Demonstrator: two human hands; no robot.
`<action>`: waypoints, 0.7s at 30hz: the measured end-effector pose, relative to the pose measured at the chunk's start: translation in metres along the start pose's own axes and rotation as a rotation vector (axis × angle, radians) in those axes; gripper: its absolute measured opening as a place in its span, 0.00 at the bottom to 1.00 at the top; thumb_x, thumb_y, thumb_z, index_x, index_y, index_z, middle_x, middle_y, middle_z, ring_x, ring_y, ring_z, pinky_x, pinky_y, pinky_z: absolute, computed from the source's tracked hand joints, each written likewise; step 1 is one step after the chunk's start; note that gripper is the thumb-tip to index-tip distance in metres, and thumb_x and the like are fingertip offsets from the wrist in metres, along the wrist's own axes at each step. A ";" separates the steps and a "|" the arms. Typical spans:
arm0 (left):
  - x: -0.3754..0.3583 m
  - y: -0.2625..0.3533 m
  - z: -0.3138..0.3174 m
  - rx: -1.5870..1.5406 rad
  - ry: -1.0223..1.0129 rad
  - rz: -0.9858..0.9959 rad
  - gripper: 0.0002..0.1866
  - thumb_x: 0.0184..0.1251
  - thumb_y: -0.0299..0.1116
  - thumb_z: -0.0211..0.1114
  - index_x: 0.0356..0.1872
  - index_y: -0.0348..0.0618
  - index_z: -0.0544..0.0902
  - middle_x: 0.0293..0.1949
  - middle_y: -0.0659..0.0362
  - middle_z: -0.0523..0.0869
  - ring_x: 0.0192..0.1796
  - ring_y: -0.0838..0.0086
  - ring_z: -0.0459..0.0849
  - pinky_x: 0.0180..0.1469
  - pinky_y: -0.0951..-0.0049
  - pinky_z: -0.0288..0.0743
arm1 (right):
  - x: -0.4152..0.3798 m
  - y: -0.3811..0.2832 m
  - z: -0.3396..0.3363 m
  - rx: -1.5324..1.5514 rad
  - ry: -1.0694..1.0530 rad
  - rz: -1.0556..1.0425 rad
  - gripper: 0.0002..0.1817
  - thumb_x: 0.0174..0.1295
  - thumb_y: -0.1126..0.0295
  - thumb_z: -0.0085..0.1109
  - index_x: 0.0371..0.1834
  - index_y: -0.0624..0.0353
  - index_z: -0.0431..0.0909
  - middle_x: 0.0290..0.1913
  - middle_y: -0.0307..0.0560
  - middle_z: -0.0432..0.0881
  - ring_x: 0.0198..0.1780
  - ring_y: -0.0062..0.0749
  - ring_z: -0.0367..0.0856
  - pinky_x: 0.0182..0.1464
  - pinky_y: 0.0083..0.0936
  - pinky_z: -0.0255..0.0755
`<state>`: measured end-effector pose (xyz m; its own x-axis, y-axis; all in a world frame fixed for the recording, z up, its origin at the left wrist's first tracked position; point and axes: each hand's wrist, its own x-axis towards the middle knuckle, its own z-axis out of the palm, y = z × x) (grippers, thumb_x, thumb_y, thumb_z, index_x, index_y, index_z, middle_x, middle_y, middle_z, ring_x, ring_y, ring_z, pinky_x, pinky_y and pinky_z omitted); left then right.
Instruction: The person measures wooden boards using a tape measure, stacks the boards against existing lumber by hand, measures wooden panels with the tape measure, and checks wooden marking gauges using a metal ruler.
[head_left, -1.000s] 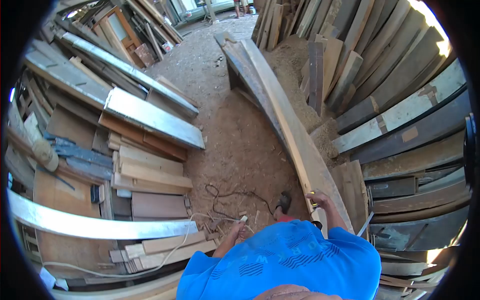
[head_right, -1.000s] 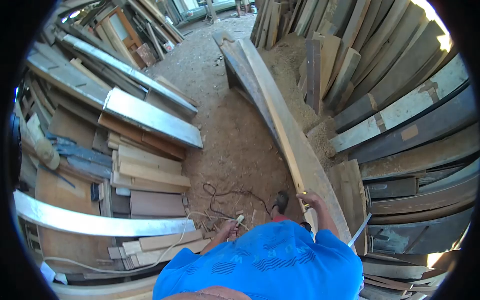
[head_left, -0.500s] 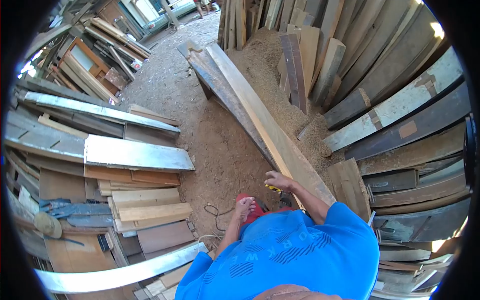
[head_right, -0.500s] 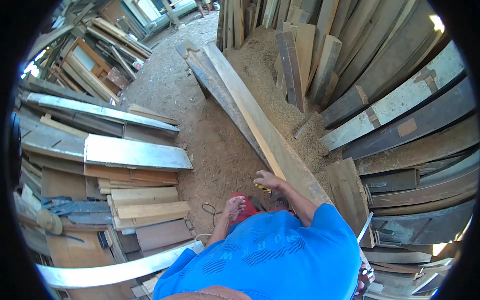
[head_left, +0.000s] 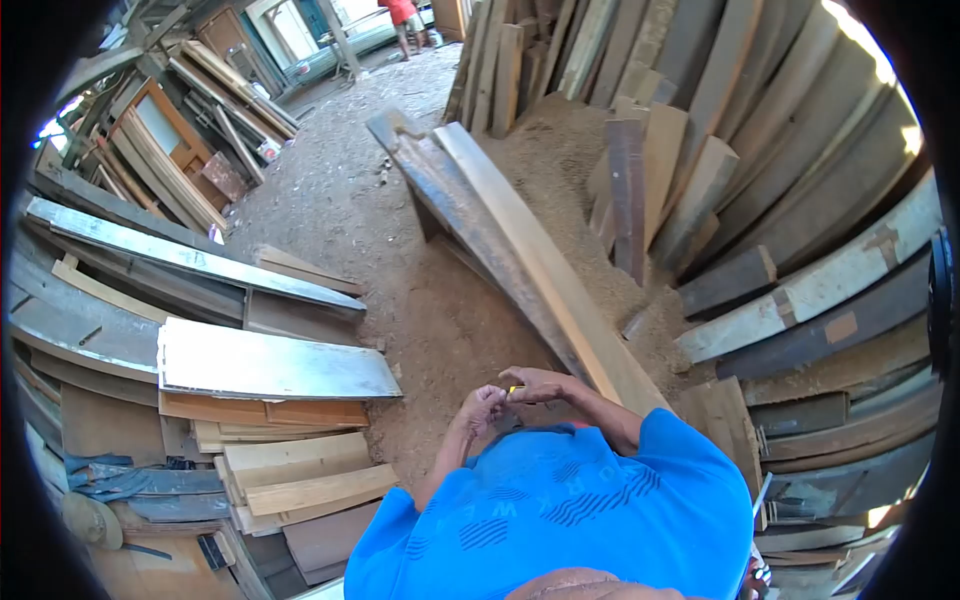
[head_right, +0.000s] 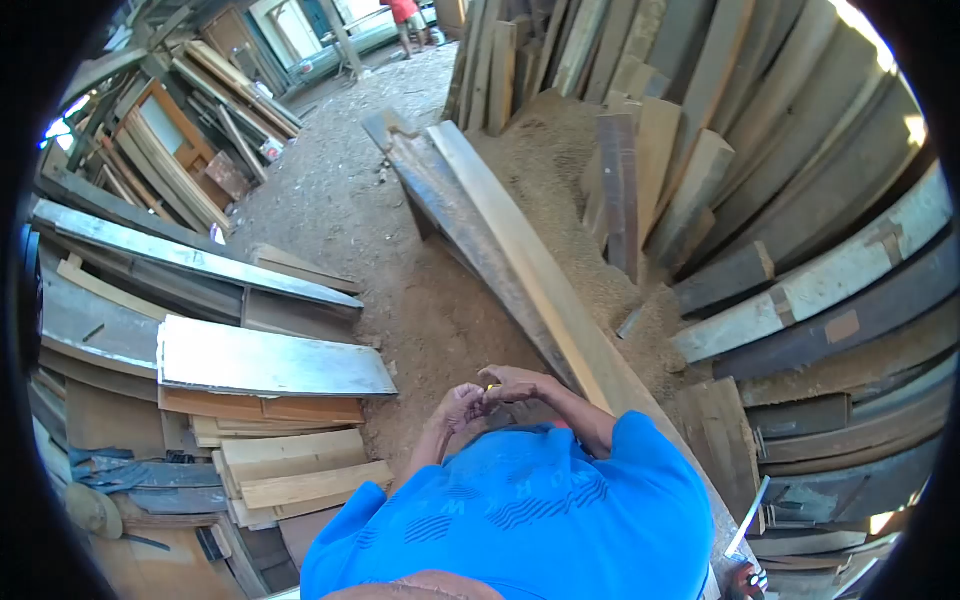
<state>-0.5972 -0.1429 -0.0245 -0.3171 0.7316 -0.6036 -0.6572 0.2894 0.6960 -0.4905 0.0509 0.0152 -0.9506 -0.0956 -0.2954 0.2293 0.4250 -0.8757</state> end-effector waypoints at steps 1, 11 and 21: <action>0.007 0.018 -0.016 -0.033 -0.014 0.034 0.05 0.71 0.34 0.65 0.37 0.46 0.80 0.27 0.65 0.80 0.27 0.80 0.77 0.31 0.78 0.75 | 0.012 -0.012 -0.009 0.006 0.023 -0.088 0.38 0.62 0.51 0.63 0.71 0.62 0.65 0.61 0.58 0.78 0.58 0.43 0.79 0.56 0.36 0.76; 0.043 0.106 -0.109 -0.101 0.205 0.161 0.09 0.68 0.37 0.68 0.40 0.46 0.80 0.28 0.64 0.79 0.29 0.79 0.78 0.32 0.76 0.76 | 0.070 0.040 -0.079 -0.063 0.024 -0.073 0.28 0.59 0.59 0.67 0.61 0.60 0.76 0.52 0.54 0.83 0.54 0.42 0.81 0.56 0.37 0.74; 0.156 0.162 -0.111 0.180 0.192 0.135 0.09 0.71 0.35 0.66 0.44 0.42 0.81 0.25 0.65 0.78 0.24 0.83 0.73 0.24 0.79 0.67 | 0.127 0.012 -0.193 -0.133 0.032 0.203 0.26 0.54 0.64 0.67 0.58 0.60 0.81 0.47 0.56 0.86 0.51 0.44 0.85 0.56 0.35 0.75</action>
<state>-0.8291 -0.0505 -0.0488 -0.5283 0.6456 -0.5514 -0.4739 0.3146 0.8224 -0.6491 0.2176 0.0407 -0.8945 0.0314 -0.4459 0.3885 0.5479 -0.7409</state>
